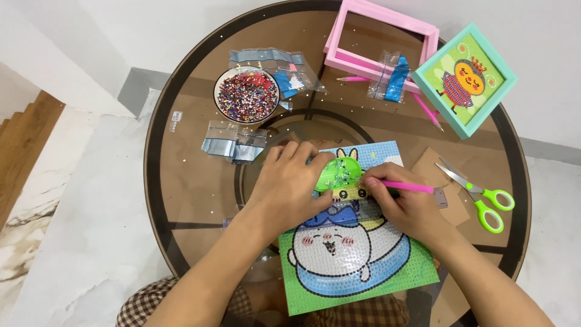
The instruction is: Placing and aligning small beads on a diamond painting canvas using a pen tool and a ruler.
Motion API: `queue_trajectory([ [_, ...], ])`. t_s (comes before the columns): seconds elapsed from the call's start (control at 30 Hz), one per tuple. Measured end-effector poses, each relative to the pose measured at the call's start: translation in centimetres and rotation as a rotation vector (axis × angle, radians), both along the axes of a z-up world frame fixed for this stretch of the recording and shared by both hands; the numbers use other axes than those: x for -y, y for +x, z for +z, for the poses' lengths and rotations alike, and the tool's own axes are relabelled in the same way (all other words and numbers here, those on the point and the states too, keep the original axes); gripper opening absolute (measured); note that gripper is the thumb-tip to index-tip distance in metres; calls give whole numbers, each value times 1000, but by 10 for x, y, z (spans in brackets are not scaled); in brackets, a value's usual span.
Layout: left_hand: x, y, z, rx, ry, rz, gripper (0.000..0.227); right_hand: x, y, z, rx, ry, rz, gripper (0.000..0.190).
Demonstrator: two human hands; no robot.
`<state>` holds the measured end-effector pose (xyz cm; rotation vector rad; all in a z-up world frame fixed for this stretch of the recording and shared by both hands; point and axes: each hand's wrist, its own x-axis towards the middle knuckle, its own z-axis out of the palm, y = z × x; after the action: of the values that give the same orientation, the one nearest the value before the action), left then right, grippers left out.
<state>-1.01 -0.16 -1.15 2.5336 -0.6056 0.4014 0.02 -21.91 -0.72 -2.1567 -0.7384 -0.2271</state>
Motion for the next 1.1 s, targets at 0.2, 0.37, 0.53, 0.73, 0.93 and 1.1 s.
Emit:
queue_trajectory([
  [0.2, 0, 0, 2, -101, 29, -3, 47, 6, 1, -7, -15, 4, -31, 14],
  [0.37, 0, 3, -4, -111, 38, -4, 49, 1, -1, -2, 1, -17, -25, 11],
  [0.53, 0, 2, -7, -84, 45, -5, 50, 7, -1, -8, 33, -44, -39, 12],
  [0.73, -1, 2, -6, -80, 36, -7, 51, 11, 1, -10, 0, 4, -53, 15],
  [0.93, -1, 3, -7, -85, 21, -17, 51, 17, 2, -15, 11, 45, -53, 14],
  [1.1, -2, 5, -4, -91, 66, -15, 57, 45, -7, 4, -53, 166, -70, 9],
])
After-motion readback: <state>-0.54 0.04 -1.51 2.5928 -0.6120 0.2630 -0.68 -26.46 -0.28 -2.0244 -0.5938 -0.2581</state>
